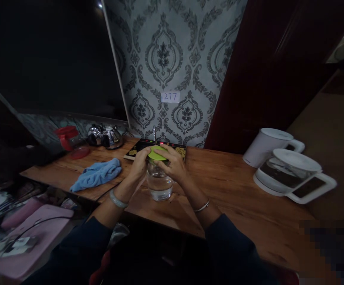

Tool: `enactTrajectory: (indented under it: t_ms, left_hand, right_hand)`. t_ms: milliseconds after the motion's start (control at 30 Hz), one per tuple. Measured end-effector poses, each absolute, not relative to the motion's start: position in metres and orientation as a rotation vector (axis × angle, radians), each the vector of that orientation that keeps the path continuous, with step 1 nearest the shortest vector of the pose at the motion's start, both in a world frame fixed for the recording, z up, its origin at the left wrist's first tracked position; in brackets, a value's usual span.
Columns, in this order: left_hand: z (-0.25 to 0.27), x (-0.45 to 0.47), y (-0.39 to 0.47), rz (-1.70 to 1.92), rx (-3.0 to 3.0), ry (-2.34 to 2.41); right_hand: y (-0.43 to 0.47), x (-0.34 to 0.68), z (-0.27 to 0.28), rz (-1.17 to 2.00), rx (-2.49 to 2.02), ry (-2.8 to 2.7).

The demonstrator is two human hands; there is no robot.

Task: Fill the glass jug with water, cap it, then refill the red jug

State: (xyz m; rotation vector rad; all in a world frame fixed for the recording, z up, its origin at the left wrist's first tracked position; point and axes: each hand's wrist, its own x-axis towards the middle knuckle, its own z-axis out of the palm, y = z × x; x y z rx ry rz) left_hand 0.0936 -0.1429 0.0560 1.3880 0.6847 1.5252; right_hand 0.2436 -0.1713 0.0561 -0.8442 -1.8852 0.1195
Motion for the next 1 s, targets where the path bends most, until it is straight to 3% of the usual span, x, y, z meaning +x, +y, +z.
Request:
enactTrajectory:
  t_ms: [467,1000]
  left_hand:
    - [0.064,0.086,-0.148,1.365,1.226,0.525]
    - [0.055,0.089,-0.139,1.429,1.295,0.584]
  right_hand:
    - [-0.163,0.256,0.061,0.124,-0.722,-1.984]
    - [-0.169,0.243,0.052,0.088,-0.74,-1.861]
